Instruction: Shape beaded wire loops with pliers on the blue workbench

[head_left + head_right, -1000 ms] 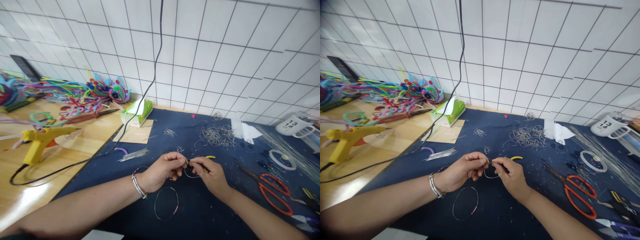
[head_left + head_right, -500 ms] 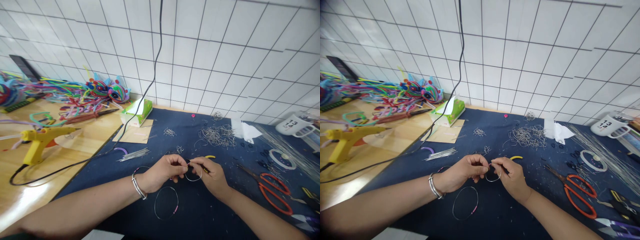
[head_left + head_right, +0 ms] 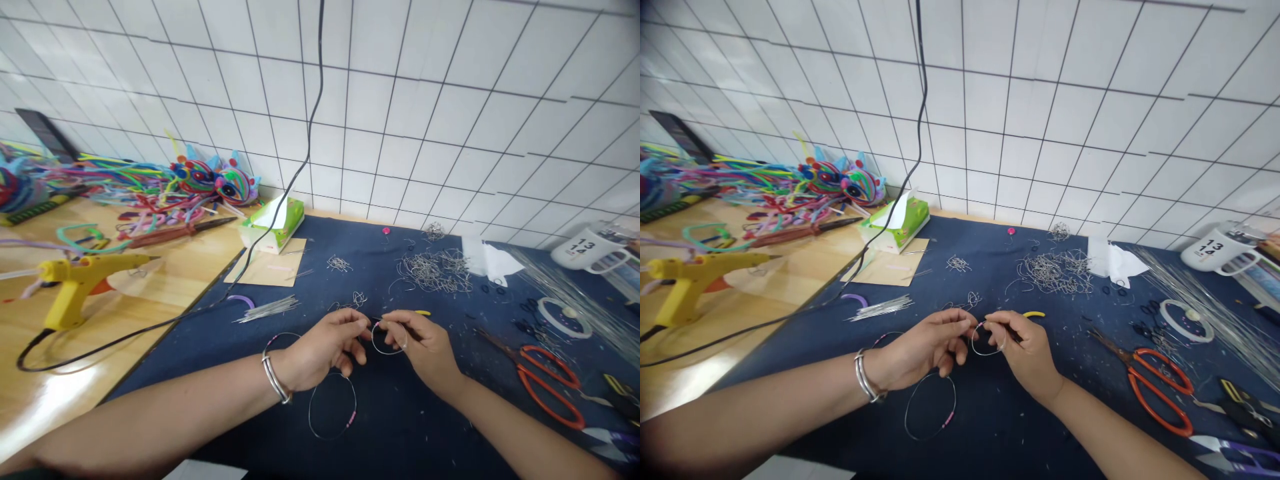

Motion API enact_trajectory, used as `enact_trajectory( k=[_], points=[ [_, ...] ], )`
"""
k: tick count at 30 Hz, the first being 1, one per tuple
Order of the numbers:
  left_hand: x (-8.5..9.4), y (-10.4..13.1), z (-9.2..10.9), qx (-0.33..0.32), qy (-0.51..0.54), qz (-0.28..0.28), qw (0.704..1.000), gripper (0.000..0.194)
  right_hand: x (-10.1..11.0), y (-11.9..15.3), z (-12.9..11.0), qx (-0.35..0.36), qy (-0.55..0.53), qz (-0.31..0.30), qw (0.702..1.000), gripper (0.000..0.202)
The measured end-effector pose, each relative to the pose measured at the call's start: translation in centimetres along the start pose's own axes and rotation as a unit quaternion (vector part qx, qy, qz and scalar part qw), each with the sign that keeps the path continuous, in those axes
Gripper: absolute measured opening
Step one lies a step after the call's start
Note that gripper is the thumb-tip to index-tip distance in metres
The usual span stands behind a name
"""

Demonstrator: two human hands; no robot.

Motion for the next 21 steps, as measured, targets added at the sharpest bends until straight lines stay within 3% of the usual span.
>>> enact_trajectory(
  k=[3,5,15,21],
  points=[
    [-0.47,0.14,-0.42,0.057,0.050,-0.048,0.996,0.035,0.06,0.00,-0.13,0.004,0.021,0.009,1.000,0.018],
    [-0.65,0.20,-0.51,0.060,0.072,-0.060,0.994,0.038,0.07,-0.02,-0.19,0.010,0.042,0.002,0.999,0.019],
    [-0.26,0.02,0.31,-0.032,0.023,-0.004,0.999,0.022,-0.01,0.01,0.02,0.059,0.084,-0.035,0.994,0.023],
    [0.02,-0.13,0.42,-0.051,-0.022,0.012,0.998,0.021,0.00,-0.15,0.12,0.032,0.034,-0.052,0.998,0.024]
  ],
)
Point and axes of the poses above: each hand's wrist, its own y-axis away from the middle knuckle, its own x-axis out of the back of the hand, z = x × y, the point moved 2 cm from there along -y, towards the middle knuckle, and after that the axes turned 13 degrees about -z, right-handed, at the moved point
